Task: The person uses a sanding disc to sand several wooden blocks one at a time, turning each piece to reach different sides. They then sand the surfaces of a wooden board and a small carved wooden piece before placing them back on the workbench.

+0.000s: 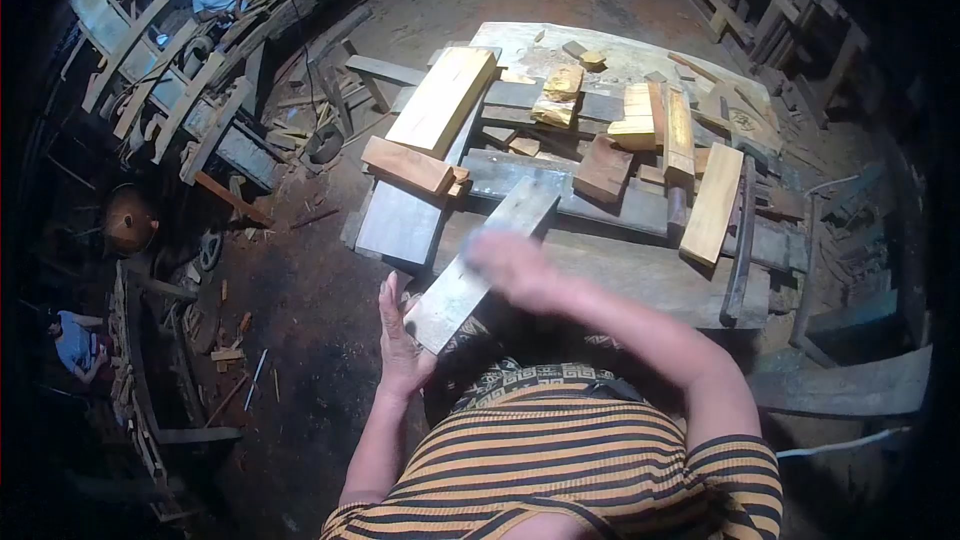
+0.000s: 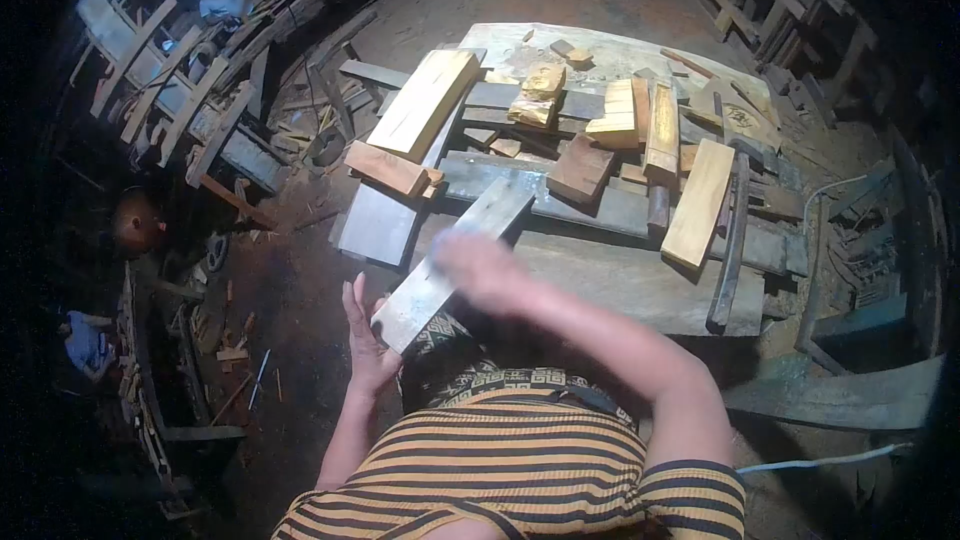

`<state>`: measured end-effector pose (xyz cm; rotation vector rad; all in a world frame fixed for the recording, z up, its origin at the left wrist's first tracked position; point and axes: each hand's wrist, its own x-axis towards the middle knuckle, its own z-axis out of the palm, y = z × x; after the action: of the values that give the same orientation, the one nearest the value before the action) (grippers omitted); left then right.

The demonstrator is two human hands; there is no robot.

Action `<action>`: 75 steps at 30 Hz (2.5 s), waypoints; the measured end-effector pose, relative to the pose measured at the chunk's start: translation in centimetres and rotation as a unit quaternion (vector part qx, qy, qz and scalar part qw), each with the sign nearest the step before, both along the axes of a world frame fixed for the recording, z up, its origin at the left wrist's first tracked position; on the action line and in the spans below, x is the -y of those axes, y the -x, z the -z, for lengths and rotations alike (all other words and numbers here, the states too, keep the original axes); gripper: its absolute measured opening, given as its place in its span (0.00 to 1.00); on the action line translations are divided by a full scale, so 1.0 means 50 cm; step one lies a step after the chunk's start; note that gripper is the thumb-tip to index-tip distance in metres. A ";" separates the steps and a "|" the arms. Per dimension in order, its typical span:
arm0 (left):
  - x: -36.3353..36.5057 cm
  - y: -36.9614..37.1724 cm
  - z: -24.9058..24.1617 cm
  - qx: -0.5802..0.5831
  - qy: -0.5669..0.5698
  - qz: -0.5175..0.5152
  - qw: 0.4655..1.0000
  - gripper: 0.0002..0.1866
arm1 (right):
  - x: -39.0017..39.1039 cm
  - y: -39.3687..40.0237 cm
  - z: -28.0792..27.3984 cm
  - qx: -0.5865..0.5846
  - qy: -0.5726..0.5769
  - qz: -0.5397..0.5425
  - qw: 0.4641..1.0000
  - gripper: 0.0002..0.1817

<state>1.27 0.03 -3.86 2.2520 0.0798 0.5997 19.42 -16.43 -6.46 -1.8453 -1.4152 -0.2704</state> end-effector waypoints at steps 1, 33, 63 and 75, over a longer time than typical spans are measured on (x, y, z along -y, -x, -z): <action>0.003 -0.003 -0.007 0.002 0.000 0.004 1.000 0.60 | 0.024 -0.058 -0.017 -0.093 0.086 0.046 0.991 0.15; -0.138 -0.395 -0.080 0.029 0.715 -0.082 0.694 0.16 | 0.251 0.071 0.065 -0.074 0.039 0.176 0.981 0.20; 0.328 -0.508 -0.019 -0.202 -0.202 0.025 0.958 0.62 | 0.248 0.079 0.065 -0.055 0.112 0.178 0.976 0.21; 0.225 -0.418 -0.029 -0.072 -0.013 0.046 0.996 0.55 | 0.245 0.076 0.056 -0.031 0.087 0.187 0.978 0.22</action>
<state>22.18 -11.21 -2.39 2.3090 0.0395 0.3898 15.63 -28.66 -9.28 -2.2424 -1.0685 -0.2804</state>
